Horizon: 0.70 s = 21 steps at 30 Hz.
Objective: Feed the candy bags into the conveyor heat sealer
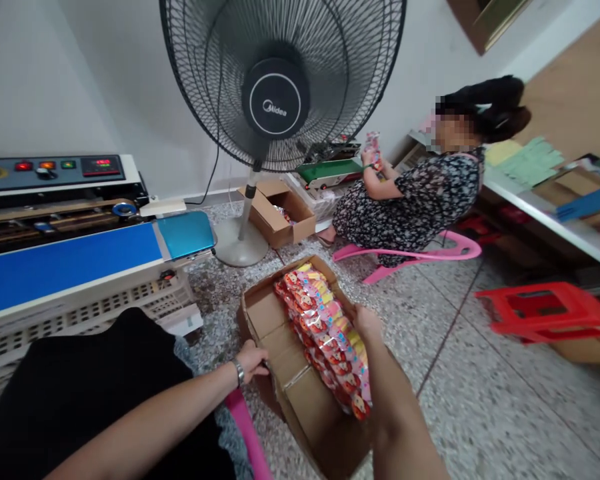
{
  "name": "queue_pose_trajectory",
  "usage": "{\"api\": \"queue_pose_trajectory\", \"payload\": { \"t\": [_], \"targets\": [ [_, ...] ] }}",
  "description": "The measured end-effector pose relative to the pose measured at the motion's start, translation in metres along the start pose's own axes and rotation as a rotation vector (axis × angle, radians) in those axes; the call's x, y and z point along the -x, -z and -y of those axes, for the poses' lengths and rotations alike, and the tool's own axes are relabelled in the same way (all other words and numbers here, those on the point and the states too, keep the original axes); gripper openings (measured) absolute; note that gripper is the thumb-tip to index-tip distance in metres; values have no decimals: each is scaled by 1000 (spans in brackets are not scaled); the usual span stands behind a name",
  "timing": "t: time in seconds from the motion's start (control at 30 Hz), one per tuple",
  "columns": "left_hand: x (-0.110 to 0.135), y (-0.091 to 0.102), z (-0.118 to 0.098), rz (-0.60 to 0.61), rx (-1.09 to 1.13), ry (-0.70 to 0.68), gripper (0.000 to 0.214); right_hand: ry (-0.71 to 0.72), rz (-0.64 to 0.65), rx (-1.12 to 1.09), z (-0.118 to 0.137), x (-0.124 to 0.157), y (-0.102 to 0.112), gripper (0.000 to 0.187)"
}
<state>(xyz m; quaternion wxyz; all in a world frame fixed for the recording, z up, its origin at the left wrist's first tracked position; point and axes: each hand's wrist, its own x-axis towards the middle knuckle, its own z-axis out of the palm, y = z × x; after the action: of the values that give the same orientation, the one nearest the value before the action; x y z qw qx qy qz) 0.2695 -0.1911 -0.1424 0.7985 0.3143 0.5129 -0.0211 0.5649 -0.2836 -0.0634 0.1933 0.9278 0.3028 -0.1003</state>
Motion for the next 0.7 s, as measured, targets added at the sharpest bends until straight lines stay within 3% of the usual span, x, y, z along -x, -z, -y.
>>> {"api": "queue_pose_trajectory", "payload": {
  "t": [0.2, 0.7],
  "targets": [
    [-2, 2, -11, -17, -14, -14, 24, -19, 0, -17, 7, -11, -2, 35],
    [-34, -3, -18, -21, 5, -14, 29, -40, -52, 35, -3, -19, 34, 38]
  ]
}}
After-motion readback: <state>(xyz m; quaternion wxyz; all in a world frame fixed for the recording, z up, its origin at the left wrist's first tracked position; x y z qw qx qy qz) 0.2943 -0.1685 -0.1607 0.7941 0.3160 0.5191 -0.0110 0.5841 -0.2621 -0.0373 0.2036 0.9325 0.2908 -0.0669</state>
